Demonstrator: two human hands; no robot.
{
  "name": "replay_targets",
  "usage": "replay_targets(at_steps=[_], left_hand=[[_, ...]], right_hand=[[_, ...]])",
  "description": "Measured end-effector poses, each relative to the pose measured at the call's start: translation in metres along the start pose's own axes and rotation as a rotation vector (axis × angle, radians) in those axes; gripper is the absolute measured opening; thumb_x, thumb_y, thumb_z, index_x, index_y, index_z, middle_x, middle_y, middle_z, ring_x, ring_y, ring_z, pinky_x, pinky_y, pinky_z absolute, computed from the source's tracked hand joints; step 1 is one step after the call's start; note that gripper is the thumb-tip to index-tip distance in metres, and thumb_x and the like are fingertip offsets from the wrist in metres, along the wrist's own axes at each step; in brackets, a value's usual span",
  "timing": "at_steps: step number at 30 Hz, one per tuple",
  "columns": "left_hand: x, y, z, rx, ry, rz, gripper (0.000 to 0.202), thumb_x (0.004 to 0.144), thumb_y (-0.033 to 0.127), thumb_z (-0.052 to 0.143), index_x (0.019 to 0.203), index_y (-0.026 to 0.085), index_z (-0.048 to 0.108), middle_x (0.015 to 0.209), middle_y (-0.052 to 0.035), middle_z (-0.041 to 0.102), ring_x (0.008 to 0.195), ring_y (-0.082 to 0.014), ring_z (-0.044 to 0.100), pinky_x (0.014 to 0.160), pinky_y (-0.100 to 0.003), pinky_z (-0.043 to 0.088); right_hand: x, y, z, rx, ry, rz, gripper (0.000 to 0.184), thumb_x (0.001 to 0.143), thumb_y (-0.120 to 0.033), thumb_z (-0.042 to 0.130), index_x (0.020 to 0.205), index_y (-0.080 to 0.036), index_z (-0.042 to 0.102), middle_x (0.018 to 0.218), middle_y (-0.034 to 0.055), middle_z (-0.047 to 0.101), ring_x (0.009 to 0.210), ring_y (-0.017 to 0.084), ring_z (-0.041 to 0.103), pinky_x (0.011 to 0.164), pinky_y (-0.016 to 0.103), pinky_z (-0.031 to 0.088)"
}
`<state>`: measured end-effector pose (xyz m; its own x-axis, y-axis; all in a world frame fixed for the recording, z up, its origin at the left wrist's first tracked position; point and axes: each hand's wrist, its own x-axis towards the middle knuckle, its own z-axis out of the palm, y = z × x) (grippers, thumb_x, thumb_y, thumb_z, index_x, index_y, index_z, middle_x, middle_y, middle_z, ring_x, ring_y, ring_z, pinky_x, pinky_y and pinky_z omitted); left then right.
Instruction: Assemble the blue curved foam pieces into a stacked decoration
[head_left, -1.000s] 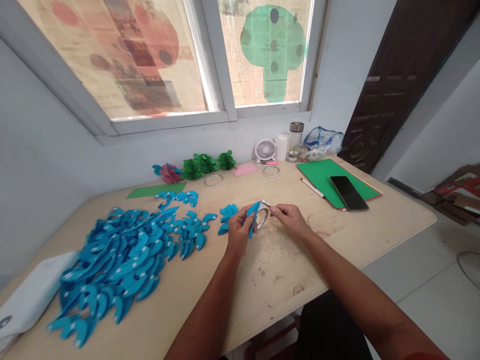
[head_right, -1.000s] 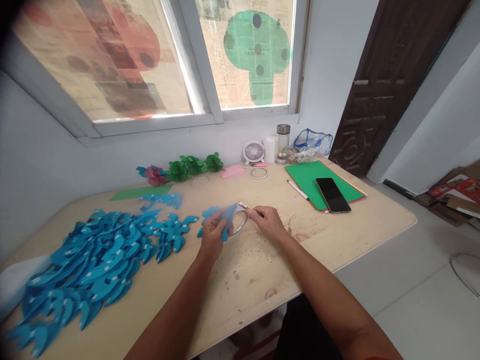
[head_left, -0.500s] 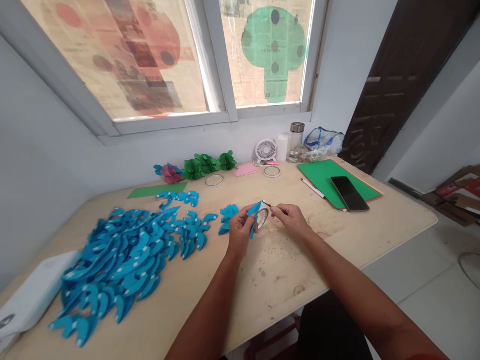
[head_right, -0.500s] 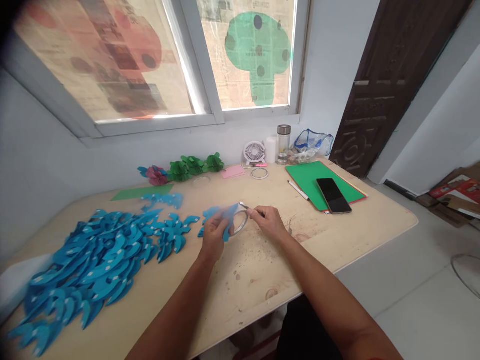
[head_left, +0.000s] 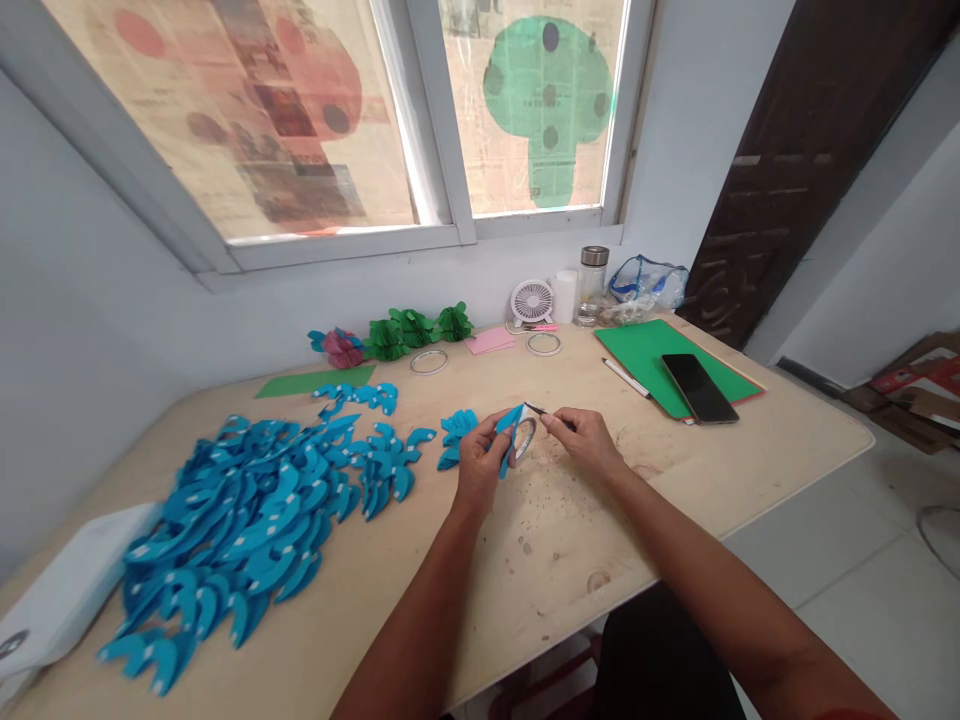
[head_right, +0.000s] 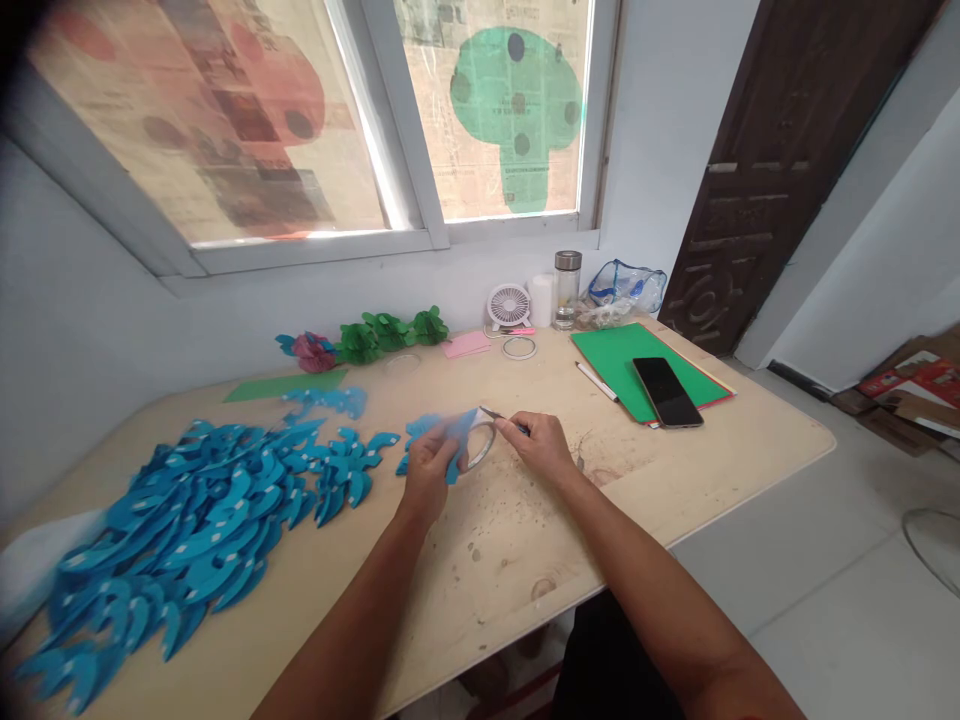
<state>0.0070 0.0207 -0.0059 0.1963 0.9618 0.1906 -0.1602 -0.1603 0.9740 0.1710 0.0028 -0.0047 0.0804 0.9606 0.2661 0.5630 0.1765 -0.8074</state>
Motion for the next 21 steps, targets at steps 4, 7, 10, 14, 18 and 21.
replay_targets(at_steps=[4, 7, 10, 14, 18, 21], left_hand=[[0.001, -0.001, -0.001, 0.004, 0.022, -0.004, 0.04, 0.072, 0.038, 0.059, 0.101, 0.012, 0.065, 0.041, 0.0056, 0.046, 0.036, -0.0067, 0.036, 0.04, -0.02, 0.027], [0.001, -0.002, -0.003, 0.045, 0.065, 0.027, 0.041, 0.073, 0.04, 0.058, 0.101, 0.012, 0.065, 0.041, 0.0054, 0.046, 0.036, -0.0075, 0.036, 0.04, -0.02, 0.028], [-0.002, -0.003, -0.003, 0.228, 0.119, 0.169, 0.038, 0.077, 0.039, 0.056, 0.106, 0.015, 0.065, 0.05, 0.0024, 0.053, 0.044, -0.0101, 0.046, 0.046, -0.022, 0.036], [-0.003, -0.007, 0.002, 0.562, 0.011, 0.343, 0.036, 0.085, 0.033, 0.046, 0.115, 0.02, 0.06, 0.089, -0.0072, 0.068, 0.079, -0.0181, 0.061, 0.073, -0.03, 0.046], [0.0, -0.016, 0.006, 0.588, -0.121, 0.374, 0.036, 0.087, 0.03, 0.043, 0.119, 0.023, 0.058, 0.118, -0.0086, 0.061, 0.109, -0.0213, 0.053, 0.094, -0.038, 0.039], [0.0, -0.021, 0.006, 0.49, -0.156, 0.291, 0.037, 0.086, 0.031, 0.044, 0.12, 0.022, 0.057, 0.11, -0.0078, 0.064, 0.103, -0.0204, 0.056, 0.095, -0.038, 0.039]], right_hand=[[-0.001, -0.001, -0.001, -0.071, 0.039, -0.017, 0.048, 0.08, -0.054, 0.043, 0.051, -0.016, 0.047, 0.049, -0.0036, 0.03, 0.049, 0.009, 0.032, 0.048, 0.023, 0.021], [0.0, 0.001, -0.003, -0.077, 0.09, 0.0, 0.047, 0.081, -0.054, 0.042, 0.054, -0.016, 0.051, 0.049, -0.003, 0.035, 0.05, 0.01, 0.036, 0.048, 0.023, 0.023], [0.002, 0.004, -0.005, -0.098, 0.142, 0.039, 0.046, 0.08, -0.055, 0.043, 0.058, -0.016, 0.054, 0.05, -0.0029, 0.039, 0.05, 0.01, 0.037, 0.048, 0.023, 0.024], [0.003, 0.006, -0.009, -0.151, 0.212, 0.062, 0.045, 0.08, -0.056, 0.044, 0.059, -0.017, 0.053, 0.05, -0.003, 0.04, 0.051, 0.01, 0.038, 0.05, 0.023, 0.024], [0.003, 0.006, -0.01, -0.174, 0.242, 0.06, 0.044, 0.08, -0.055, 0.044, 0.058, -0.017, 0.052, 0.05, -0.0029, 0.041, 0.051, 0.011, 0.038, 0.05, 0.023, 0.025], [0.003, 0.006, -0.01, -0.169, 0.232, 0.062, 0.044, 0.079, -0.055, 0.045, 0.058, -0.017, 0.053, 0.049, -0.003, 0.041, 0.051, 0.011, 0.038, 0.05, 0.023, 0.025]])
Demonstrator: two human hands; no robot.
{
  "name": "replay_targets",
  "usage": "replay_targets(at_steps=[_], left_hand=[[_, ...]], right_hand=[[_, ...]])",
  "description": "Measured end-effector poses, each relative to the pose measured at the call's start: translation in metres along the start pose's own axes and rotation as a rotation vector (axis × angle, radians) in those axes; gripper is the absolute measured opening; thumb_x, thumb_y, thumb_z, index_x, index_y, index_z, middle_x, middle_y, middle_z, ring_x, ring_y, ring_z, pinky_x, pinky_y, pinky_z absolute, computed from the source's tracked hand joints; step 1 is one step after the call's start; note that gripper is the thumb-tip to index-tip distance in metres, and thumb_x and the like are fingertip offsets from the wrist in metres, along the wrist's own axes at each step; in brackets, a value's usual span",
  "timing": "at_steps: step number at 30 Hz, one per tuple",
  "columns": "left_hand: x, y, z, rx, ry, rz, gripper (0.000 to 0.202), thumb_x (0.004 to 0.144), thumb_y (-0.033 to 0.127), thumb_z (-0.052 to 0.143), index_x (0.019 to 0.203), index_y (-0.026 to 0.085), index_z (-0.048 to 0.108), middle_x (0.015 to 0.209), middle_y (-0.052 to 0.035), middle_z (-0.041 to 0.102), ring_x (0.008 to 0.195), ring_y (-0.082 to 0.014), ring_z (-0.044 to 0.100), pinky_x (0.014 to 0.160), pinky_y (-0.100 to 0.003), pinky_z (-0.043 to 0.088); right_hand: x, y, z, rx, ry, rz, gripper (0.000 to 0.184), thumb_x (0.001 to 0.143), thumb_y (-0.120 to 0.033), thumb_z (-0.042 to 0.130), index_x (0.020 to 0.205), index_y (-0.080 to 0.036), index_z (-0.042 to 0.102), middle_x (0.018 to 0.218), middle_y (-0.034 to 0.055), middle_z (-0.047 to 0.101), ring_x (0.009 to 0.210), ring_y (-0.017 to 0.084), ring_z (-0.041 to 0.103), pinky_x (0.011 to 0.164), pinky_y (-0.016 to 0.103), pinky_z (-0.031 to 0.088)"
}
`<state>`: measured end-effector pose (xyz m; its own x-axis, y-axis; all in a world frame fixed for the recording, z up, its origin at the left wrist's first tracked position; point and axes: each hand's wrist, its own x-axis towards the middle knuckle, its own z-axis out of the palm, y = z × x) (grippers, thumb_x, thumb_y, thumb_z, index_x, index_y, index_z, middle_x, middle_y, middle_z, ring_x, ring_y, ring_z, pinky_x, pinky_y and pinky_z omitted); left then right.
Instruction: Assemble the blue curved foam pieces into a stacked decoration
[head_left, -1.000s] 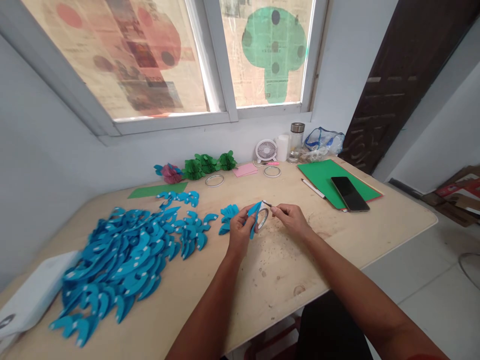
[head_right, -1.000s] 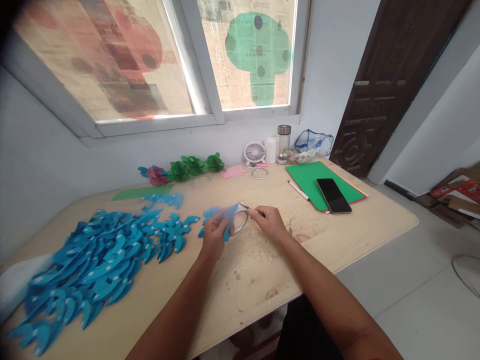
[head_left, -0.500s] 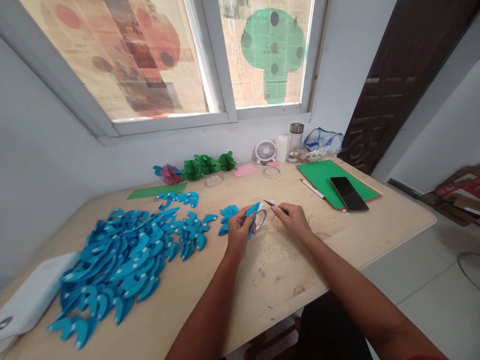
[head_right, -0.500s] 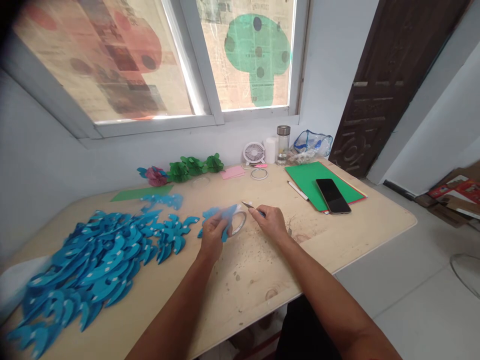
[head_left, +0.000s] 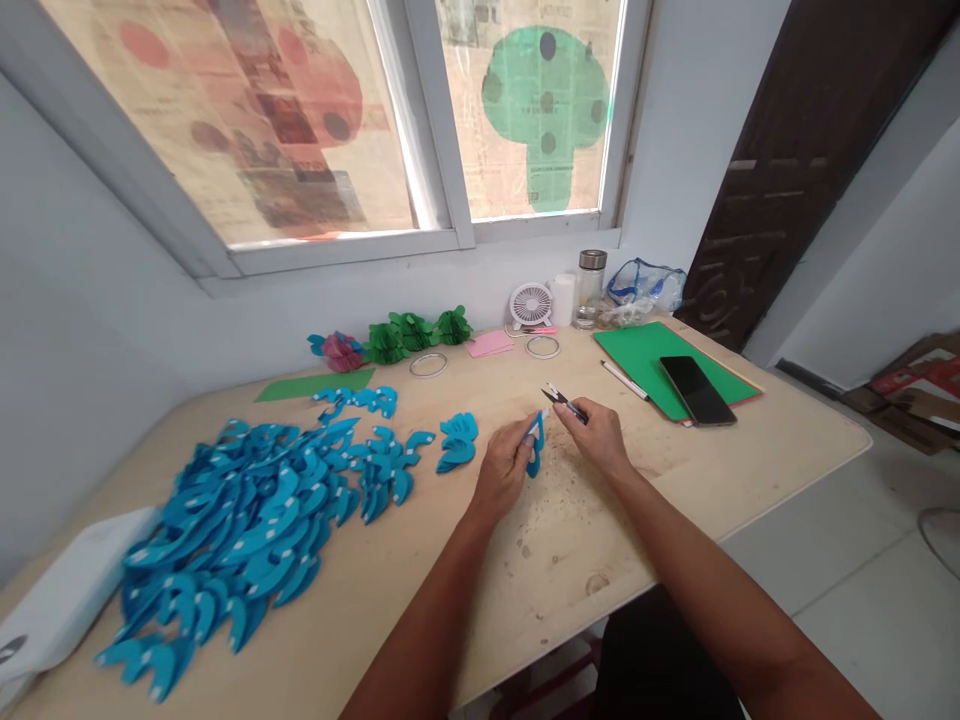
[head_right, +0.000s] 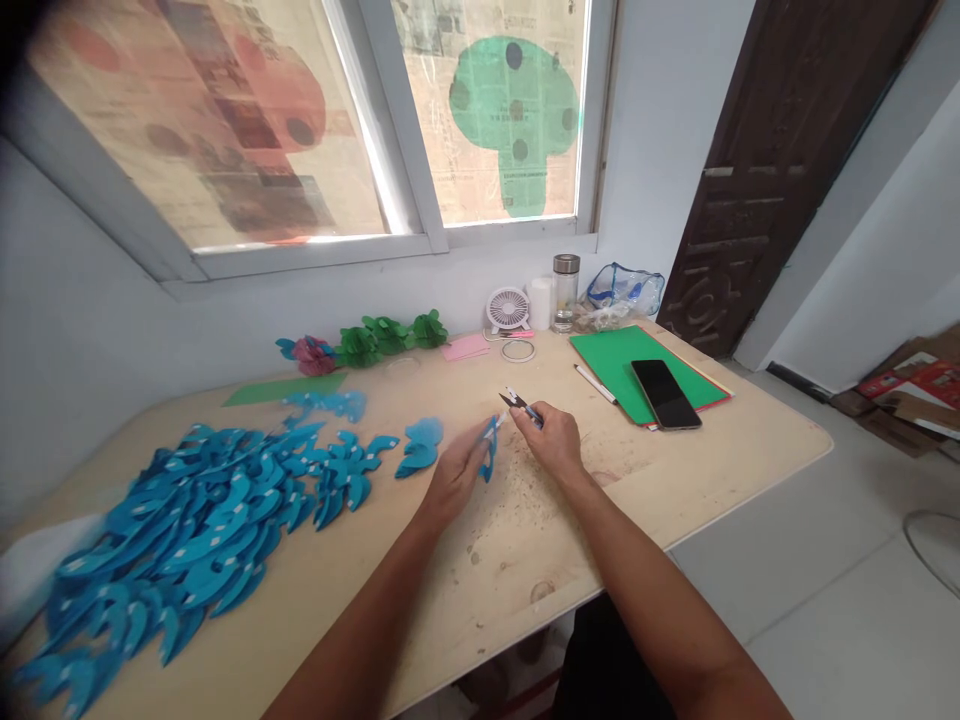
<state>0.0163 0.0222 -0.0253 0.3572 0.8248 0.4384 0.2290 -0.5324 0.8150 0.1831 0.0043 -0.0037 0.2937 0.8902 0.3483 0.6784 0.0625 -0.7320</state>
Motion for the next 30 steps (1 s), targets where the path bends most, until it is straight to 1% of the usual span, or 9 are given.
replay_targets(at_steps=[4, 7, 11, 13, 15, 20, 24, 27, 30], left_hand=[[-0.004, -0.001, 0.001, -0.092, -0.015, -0.049, 0.038, 0.086, 0.032, 0.046, 0.121, 0.021, 0.056, 0.103, -0.0079, 0.066, 0.095, -0.0199, 0.059, 0.09, -0.037, 0.042], [-0.004, 0.0, 0.001, 0.004, -0.01, 0.028, 0.039, 0.088, 0.03, 0.042, 0.125, 0.022, 0.052, 0.107, -0.0088, 0.065, 0.096, -0.0196, 0.059, 0.089, -0.036, 0.043], [-0.001, 0.0, -0.001, 0.304, -0.027, 0.239, 0.037, 0.088, 0.021, 0.039, 0.122, 0.024, 0.054, 0.119, -0.0091, 0.06, 0.117, -0.0233, 0.047, 0.101, -0.044, 0.03], [0.001, -0.004, -0.001, 0.406, -0.041, 0.236, 0.036, 0.088, 0.019, 0.039, 0.117, 0.025, 0.058, 0.124, -0.0083, 0.057, 0.125, -0.0258, 0.038, 0.103, -0.049, 0.024], [0.002, -0.008, -0.002, 0.398, -0.03, 0.171, 0.034, 0.087, 0.021, 0.04, 0.115, 0.026, 0.06, 0.126, -0.0075, 0.056, 0.127, -0.026, 0.036, 0.103, -0.05, 0.024], [0.001, -0.009, -0.002, -0.006, 0.038, 0.021, 0.034, 0.087, 0.03, 0.043, 0.114, 0.02, 0.06, 0.118, -0.0088, 0.061, 0.113, -0.0213, 0.052, 0.1, -0.042, 0.035], [0.002, -0.005, -0.002, -0.292, 0.219, -0.192, 0.031, 0.079, 0.033, 0.055, 0.104, 0.017, 0.066, 0.091, -0.0079, 0.071, 0.091, -0.0202, 0.062, 0.084, -0.034, 0.046], [0.004, -0.007, -0.004, -0.48, 0.375, -0.321, 0.033, 0.072, 0.03, 0.063, 0.101, 0.016, 0.067, 0.075, -0.0047, 0.07, 0.069, -0.0157, 0.063, 0.067, -0.027, 0.048], [0.006, -0.009, -0.008, -0.703, 0.399, -0.415, 0.037, 0.066, 0.026, 0.068, 0.101, 0.015, 0.066, 0.067, -0.0024, 0.068, 0.05, -0.0094, 0.055, 0.053, -0.023, 0.043]], right_hand=[[0.001, 0.001, 0.001, 0.016, -0.004, 0.005, 0.044, 0.079, -0.055, 0.045, 0.057, -0.017, 0.052, 0.049, -0.003, 0.04, 0.051, 0.011, 0.038, 0.05, 0.023, 0.025], [0.002, 0.002, 0.0, 0.028, -0.005, 0.026, 0.044, 0.079, -0.055, 0.045, 0.055, -0.017, 0.05, 0.049, -0.0033, 0.038, 0.05, 0.01, 0.036, 0.049, 0.023, 0.024], [0.002, 0.001, 0.0, 0.044, 0.004, 0.028, 0.045, 0.078, -0.056, 0.045, 0.056, -0.017, 0.05, 0.05, -0.0032, 0.039, 0.051, 0.01, 0.035, 0.049, 0.023, 0.024], [0.002, 0.001, 0.001, 0.045, 0.006, 0.029, 0.046, 0.078, -0.057, 0.045, 0.055, -0.017, 0.05, 0.049, -0.0033, 0.038, 0.051, 0.01, 0.035, 0.049, 0.023, 0.025], [0.002, 0.001, 0.001, 0.039, -0.002, 0.036, 0.046, 0.078, -0.057, 0.045, 0.054, -0.017, 0.048, 0.049, -0.0034, 0.037, 0.05, 0.01, 0.035, 0.049, 0.023, 0.024], [0.002, 0.003, 0.002, 0.03, -0.025, 0.034, 0.045, 0.078, -0.056, 0.046, 0.054, -0.017, 0.049, 0.049, -0.0033, 0.037, 0.05, 0.01, 0.035, 0.049, 0.023, 0.024], [0.001, 0.004, 0.004, 0.025, -0.042, 0.008, 0.046, 0.077, -0.056, 0.045, 0.054, -0.017, 0.049, 0.049, -0.0038, 0.037, 0.049, 0.009, 0.035, 0.047, 0.022, 0.023], [0.0, 0.003, 0.005, 0.012, -0.064, -0.015, 0.046, 0.078, -0.057, 0.045, 0.057, -0.017, 0.052, 0.05, -0.0039, 0.039, 0.049, 0.009, 0.037, 0.047, 0.021, 0.023], [-0.003, 0.0, 0.005, -0.023, -0.083, -0.048, 0.045, 0.079, -0.056, 0.044, 0.062, -0.016, 0.056, 0.05, -0.0034, 0.044, 0.05, 0.009, 0.04, 0.048, 0.021, 0.025]])
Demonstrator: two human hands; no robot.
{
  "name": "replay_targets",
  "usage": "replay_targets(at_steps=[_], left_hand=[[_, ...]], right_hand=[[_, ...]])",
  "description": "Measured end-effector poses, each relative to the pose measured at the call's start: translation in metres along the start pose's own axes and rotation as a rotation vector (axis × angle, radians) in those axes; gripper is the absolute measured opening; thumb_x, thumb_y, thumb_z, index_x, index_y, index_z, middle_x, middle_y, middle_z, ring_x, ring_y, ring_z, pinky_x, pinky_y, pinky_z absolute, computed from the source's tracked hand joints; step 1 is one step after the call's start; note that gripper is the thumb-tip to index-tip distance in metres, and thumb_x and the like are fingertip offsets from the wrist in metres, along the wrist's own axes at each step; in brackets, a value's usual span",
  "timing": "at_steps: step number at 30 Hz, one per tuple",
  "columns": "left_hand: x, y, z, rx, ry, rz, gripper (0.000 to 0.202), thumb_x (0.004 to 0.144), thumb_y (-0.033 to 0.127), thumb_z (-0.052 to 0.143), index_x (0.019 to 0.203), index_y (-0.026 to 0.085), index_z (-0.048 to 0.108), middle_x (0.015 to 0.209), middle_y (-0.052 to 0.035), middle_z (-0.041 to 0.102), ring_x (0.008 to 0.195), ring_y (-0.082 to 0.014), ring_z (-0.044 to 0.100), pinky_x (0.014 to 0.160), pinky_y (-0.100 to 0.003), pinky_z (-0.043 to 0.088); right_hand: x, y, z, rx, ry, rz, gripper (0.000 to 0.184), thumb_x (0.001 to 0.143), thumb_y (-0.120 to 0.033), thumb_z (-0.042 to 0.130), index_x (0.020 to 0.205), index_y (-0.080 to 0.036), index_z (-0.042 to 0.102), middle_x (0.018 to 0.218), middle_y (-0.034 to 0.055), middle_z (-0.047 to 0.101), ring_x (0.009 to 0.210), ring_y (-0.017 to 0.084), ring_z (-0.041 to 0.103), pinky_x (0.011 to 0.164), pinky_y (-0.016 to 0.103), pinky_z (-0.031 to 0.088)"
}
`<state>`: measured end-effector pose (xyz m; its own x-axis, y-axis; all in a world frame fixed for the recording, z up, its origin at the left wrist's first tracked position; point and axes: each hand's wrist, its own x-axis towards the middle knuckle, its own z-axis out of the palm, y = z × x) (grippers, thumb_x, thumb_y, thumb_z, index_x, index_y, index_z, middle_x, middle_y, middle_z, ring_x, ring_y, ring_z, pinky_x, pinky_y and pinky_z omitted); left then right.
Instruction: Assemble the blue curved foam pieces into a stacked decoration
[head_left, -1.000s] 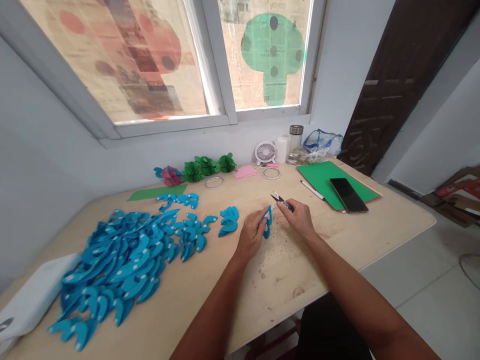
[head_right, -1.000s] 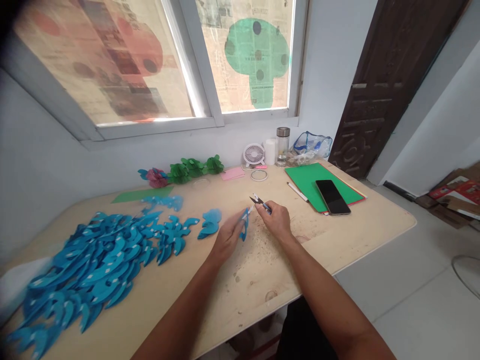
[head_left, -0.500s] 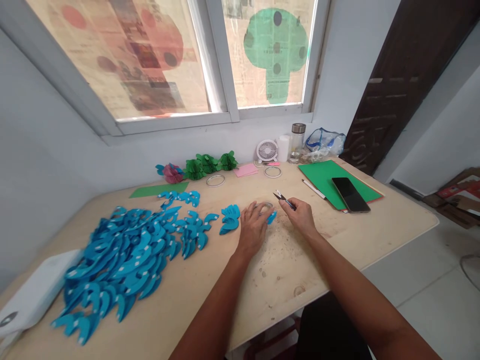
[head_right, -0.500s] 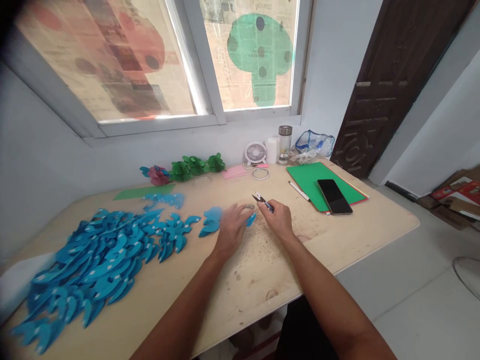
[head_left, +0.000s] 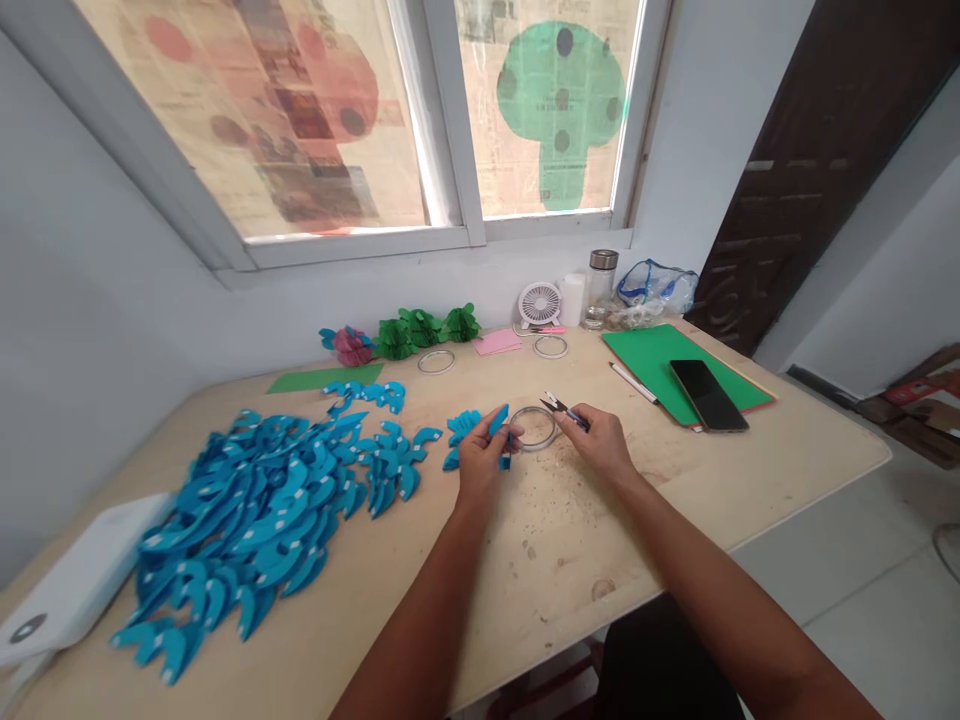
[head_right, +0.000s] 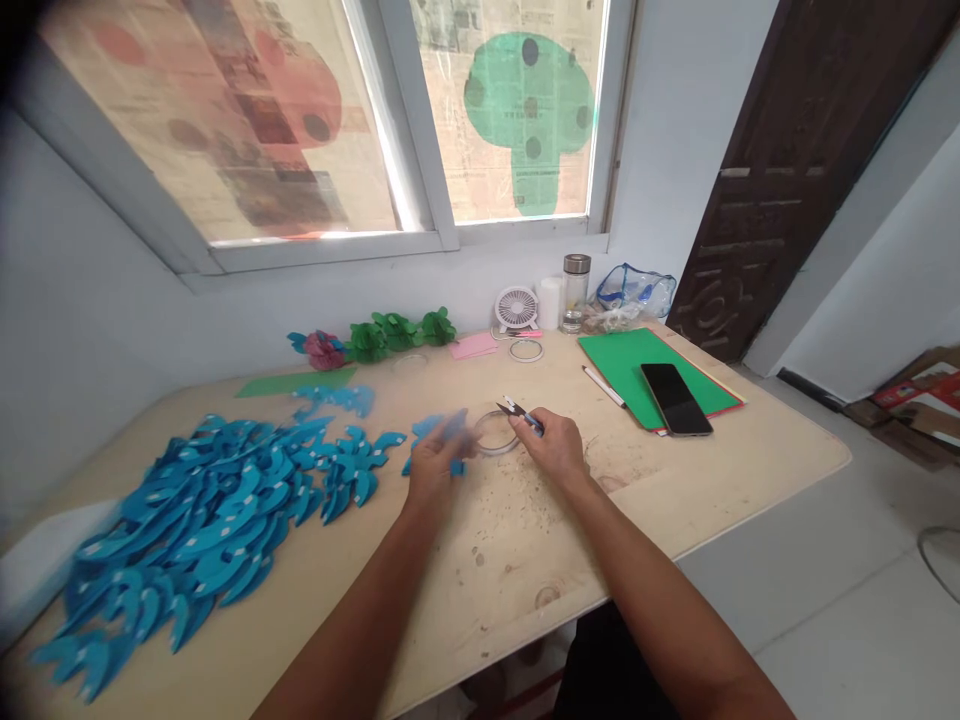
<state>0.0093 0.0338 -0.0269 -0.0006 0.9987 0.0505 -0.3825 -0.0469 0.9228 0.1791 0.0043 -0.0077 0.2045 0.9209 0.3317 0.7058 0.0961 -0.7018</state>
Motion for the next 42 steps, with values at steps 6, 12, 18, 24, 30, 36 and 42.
replay_targets(at_steps=[6, 12, 18, 24, 30, 36, 42], left_hand=[[0.0, 0.008, -0.002, -0.311, -0.092, -0.224, 0.033, 0.058, 0.016, 0.074, 0.091, 0.013, 0.067, 0.066, -0.0025, 0.066, 0.053, -0.0091, 0.056, 0.054, -0.022, 0.045], [-0.001, 0.012, -0.005, -0.363, -0.098, -0.246, 0.028, 0.06, 0.014, 0.069, 0.087, 0.013, 0.066, 0.061, -0.0012, 0.062, 0.054, -0.0102, 0.056, 0.054, -0.022, 0.045], [0.001, 0.011, -0.007, -0.309, -0.117, -0.201, 0.014, 0.056, 0.01, 0.06, 0.069, 0.014, 0.061, 0.064, -0.0021, 0.062, 0.053, -0.0103, 0.055, 0.052, -0.023, 0.042], [0.001, 0.01, -0.006, -0.278, -0.179, -0.206, 0.012, 0.058, 0.013, 0.057, 0.069, 0.014, 0.06, 0.062, -0.0021, 0.06, 0.047, -0.0089, 0.05, 0.047, -0.023, 0.038], [-0.001, 0.01, -0.006, -0.288, -0.178, -0.242, 0.015, 0.061, 0.017, 0.059, 0.074, 0.012, 0.063, 0.062, -0.0029, 0.06, 0.047, -0.0089, 0.05, 0.047, -0.023, 0.037], [-0.001, 0.008, -0.004, -0.301, -0.168, -0.263, 0.011, 0.061, 0.017, 0.06, 0.071, 0.014, 0.06, 0.064, -0.0033, 0.061, 0.055, -0.012, 0.056, 0.054, -0.024, 0.042], [-0.001, 0.006, -0.004, -0.273, -0.149, -0.229, 0.015, 0.055, 0.009, 0.057, 0.069, 0.015, 0.057, 0.065, -0.0014, 0.061, 0.054, -0.0105, 0.054, 0.054, -0.024, 0.043]], right_hand=[[-0.004, -0.005, 0.0, -0.148, -0.027, -0.067, 0.042, 0.081, -0.055, 0.045, 0.071, -0.017, 0.062, 0.056, -0.0002, 0.056, 0.053, 0.011, 0.048, 0.051, 0.022, 0.027], [-0.007, -0.006, 0.002, -0.301, -0.044, -0.138, 0.038, 0.083, -0.051, 0.045, 0.079, -0.019, 0.064, 0.067, 0.0031, 0.064, 0.06, 0.014, 0.055, 0.054, 0.023, 0.028], [-0.009, -0.009, 0.001, -0.412, -0.04, -0.249, 0.036, 0.085, -0.049, 0.045, 0.078, -0.018, 0.063, 0.07, 0.0039, 0.065, 0.064, 0.014, 0.057, 0.056, 0.024, 0.027], [-0.01, -0.011, 0.001, -0.431, -0.027, -0.277, 0.035, 0.085, -0.048, 0.045, 0.082, -0.018, 0.063, 0.075, 0.0048, 0.067, 0.068, 0.015, 0.059, 0.056, 0.024, 0.028], [-0.01, -0.01, 0.002, -0.438, -0.027, -0.248, 0.031, 0.083, -0.047, 0.048, 0.085, -0.019, 0.062, 0.076, 0.0043, 0.067, 0.069, 0.016, 0.059, 0.056, 0.024, 0.029], [-0.008, -0.011, 0.002, -0.402, -0.043, -0.201, 0.027, 0.082, -0.044, 0.049, 0.082, -0.02, 0.061, 0.074, 0.0034, 0.065, 0.066, 0.015, 0.056, 0.056, 0.024, 0.029], [-0.005, -0.006, 0.006, -0.331, -0.14, -0.102, 0.027, 0.082, -0.042, 0.048, 0.071, -0.02, 0.059, 0.063, 0.0004, 0.06, 0.057, 0.013, 0.049, 0.051, 0.022, 0.026]])
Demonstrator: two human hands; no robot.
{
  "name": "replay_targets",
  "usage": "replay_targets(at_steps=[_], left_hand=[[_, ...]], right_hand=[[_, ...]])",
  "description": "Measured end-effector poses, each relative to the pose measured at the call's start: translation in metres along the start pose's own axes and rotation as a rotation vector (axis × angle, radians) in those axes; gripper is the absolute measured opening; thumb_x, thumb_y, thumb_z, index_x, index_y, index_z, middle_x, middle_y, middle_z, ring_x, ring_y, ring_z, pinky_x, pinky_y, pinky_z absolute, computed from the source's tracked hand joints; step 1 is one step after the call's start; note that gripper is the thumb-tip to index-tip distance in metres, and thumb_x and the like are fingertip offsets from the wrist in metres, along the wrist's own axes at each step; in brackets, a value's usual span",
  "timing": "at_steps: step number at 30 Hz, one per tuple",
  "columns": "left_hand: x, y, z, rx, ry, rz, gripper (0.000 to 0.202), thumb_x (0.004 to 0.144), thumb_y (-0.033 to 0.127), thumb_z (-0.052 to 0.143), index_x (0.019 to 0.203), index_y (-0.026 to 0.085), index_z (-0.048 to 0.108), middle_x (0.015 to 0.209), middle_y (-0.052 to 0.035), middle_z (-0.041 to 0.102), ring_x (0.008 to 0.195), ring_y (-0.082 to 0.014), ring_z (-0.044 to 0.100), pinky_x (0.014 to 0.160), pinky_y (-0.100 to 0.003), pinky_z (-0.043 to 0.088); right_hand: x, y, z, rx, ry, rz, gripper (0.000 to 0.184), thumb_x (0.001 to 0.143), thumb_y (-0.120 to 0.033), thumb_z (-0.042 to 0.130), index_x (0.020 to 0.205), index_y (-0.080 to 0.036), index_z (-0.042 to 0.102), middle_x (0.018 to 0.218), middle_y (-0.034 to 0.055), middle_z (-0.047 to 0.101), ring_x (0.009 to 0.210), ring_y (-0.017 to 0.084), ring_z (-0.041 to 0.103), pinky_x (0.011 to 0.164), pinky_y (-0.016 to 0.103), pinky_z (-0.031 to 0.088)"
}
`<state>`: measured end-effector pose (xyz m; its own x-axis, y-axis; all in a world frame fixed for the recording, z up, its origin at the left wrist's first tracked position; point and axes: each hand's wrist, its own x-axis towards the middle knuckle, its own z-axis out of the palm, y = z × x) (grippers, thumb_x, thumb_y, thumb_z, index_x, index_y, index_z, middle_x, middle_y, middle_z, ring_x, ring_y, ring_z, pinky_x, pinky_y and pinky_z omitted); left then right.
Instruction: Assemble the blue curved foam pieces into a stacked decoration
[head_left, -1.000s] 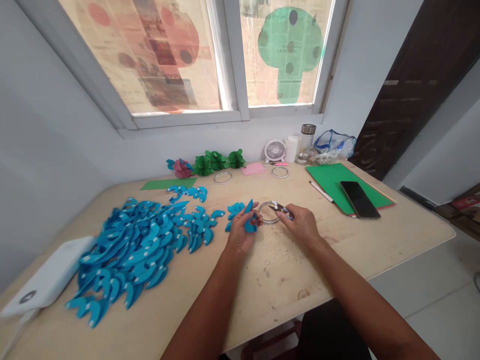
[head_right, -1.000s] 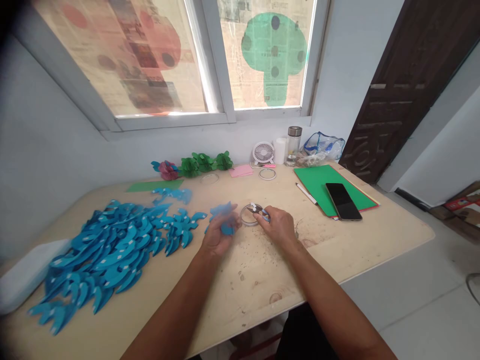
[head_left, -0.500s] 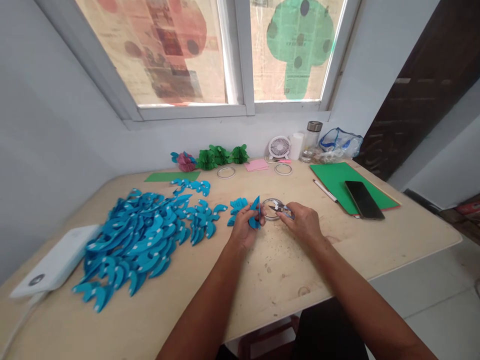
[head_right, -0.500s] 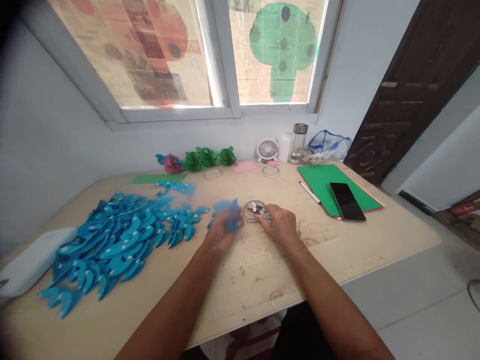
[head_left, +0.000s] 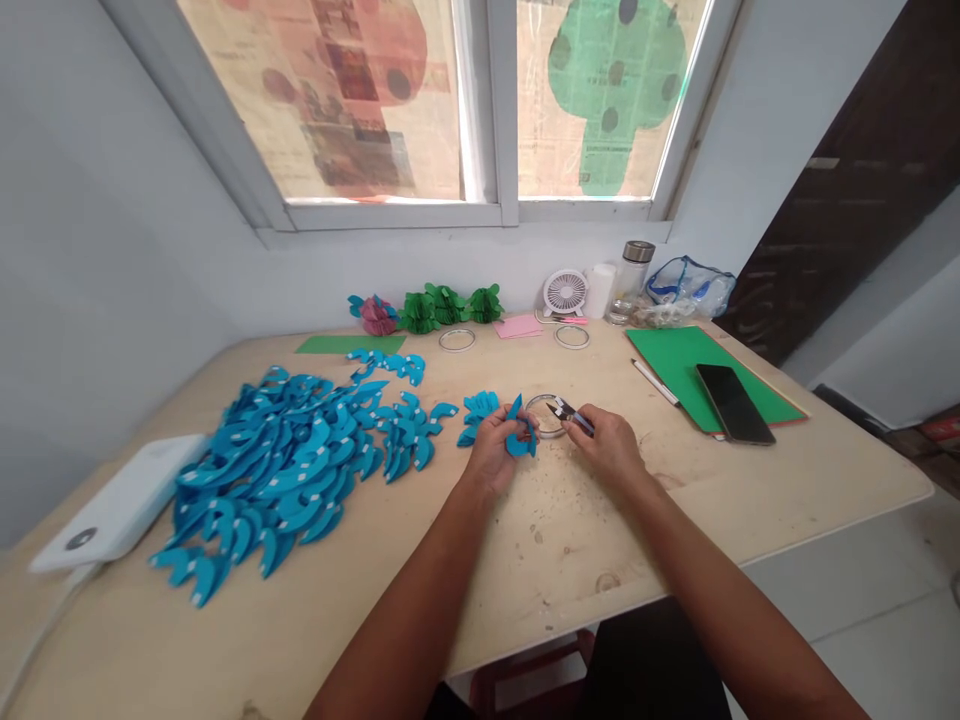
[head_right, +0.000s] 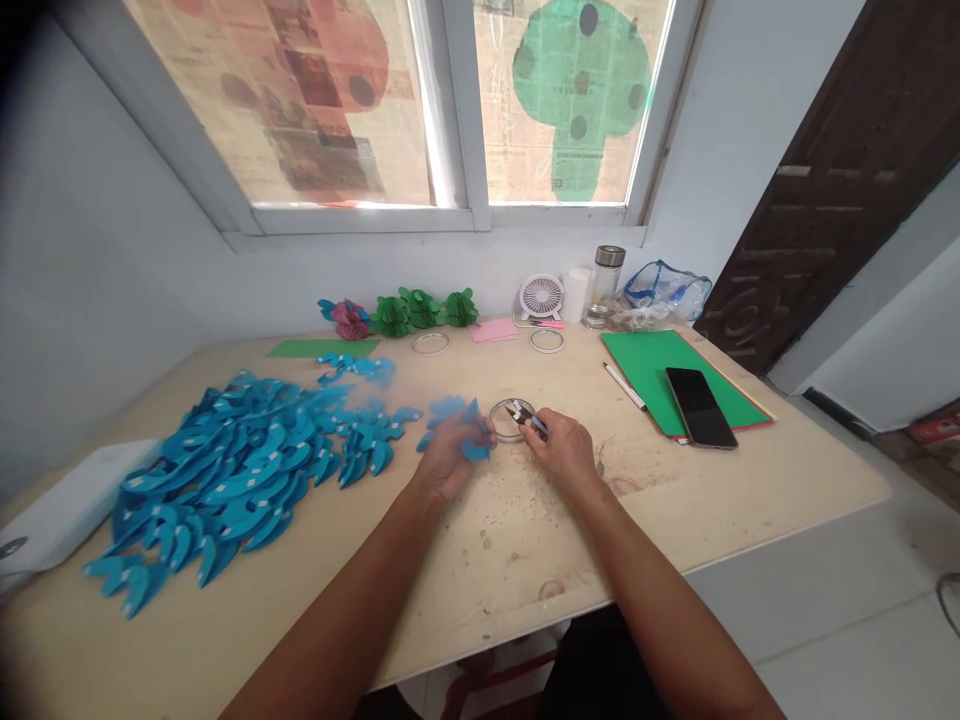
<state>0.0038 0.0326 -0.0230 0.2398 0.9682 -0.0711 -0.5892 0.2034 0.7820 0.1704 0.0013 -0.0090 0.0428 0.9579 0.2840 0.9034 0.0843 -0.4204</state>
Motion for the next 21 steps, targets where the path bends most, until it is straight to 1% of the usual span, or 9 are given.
replay_targets(at_steps=[4, 8, 11, 16, 19, 21], left_hand=[[0.0012, 0.0003, -0.0009, 0.014, 0.003, 0.007, 0.016, 0.053, 0.007, 0.052, 0.066, 0.015, 0.055, 0.061, -0.0007, 0.059, 0.051, -0.0102, 0.052, 0.051, -0.023, 0.04], [0.0006, 0.0028, -0.0011, -0.01, -0.014, -0.017, 0.013, 0.057, 0.012, 0.053, 0.069, 0.015, 0.056, 0.062, -0.0017, 0.059, 0.045, -0.0082, 0.048, 0.046, -0.023, 0.035], [-0.0006, 0.0046, -0.0009, -0.034, -0.026, -0.04, 0.016, 0.059, 0.017, 0.055, 0.074, 0.014, 0.059, 0.06, -0.0017, 0.057, 0.042, -0.0068, 0.043, 0.043, -0.022, 0.032], [-0.0006, 0.004, -0.0002, -0.017, -0.031, -0.037, 0.02, 0.061, 0.02, 0.058, 0.078, 0.012, 0.063, 0.057, -0.0006, 0.056, 0.039, -0.0055, 0.039, 0.04, -0.021, 0.029], [0.0003, 0.002, 0.0017, 0.03, 0.005, -0.01, 0.02, 0.062, 0.021, 0.061, 0.08, 0.013, 0.063, 0.056, 0.0004, 0.057, 0.039, -0.0053, 0.041, 0.041, -0.021, 0.03], [0.0007, 0.0009, 0.0039, 0.099, 0.035, 0.034, 0.019, 0.063, 0.022, 0.063, 0.079, 0.013, 0.064, 0.054, 0.0007, 0.057, 0.039, -0.0055, 0.042, 0.041, -0.02, 0.031]], right_hand=[[0.0018, 0.0034, 0.0039, 0.058, -0.042, -0.019, 0.027, 0.081, -0.04, 0.047, 0.067, -0.02, 0.057, 0.057, -0.0013, 0.054, 0.053, 0.012, 0.045, 0.049, 0.022, 0.025], [0.0026, 0.0035, 0.0059, 0.16, -0.05, -0.018, 0.029, 0.08, -0.041, 0.046, 0.063, -0.019, 0.054, 0.053, -0.0028, 0.05, 0.05, 0.011, 0.042, 0.048, 0.021, 0.026], [0.0023, 0.0019, 0.0052, 0.192, -0.054, -0.013, 0.03, 0.08, -0.041, 0.046, 0.061, -0.019, 0.053, 0.052, -0.0032, 0.049, 0.049, 0.01, 0.042, 0.047, 0.021, 0.026], [0.0005, -0.0023, 0.003, 0.107, -0.044, -0.033, 0.027, 0.081, -0.039, 0.046, 0.065, -0.019, 0.056, 0.055, -0.0021, 0.052, 0.051, 0.011, 0.043, 0.049, 0.022, 0.026], [-0.0009, -0.0046, 0.0032, 0.027, -0.041, -0.06, 0.025, 0.082, -0.037, 0.046, 0.068, -0.02, 0.057, 0.058, -0.0007, 0.056, 0.054, 0.012, 0.045, 0.05, 0.022, 0.026], [-0.0016, -0.006, 0.0035, -0.01, -0.044, -0.068, 0.023, 0.082, -0.036, 0.047, 0.07, -0.02, 0.058, 0.061, 0.0001, 0.058, 0.056, 0.013, 0.047, 0.051, 0.022, 0.025]])
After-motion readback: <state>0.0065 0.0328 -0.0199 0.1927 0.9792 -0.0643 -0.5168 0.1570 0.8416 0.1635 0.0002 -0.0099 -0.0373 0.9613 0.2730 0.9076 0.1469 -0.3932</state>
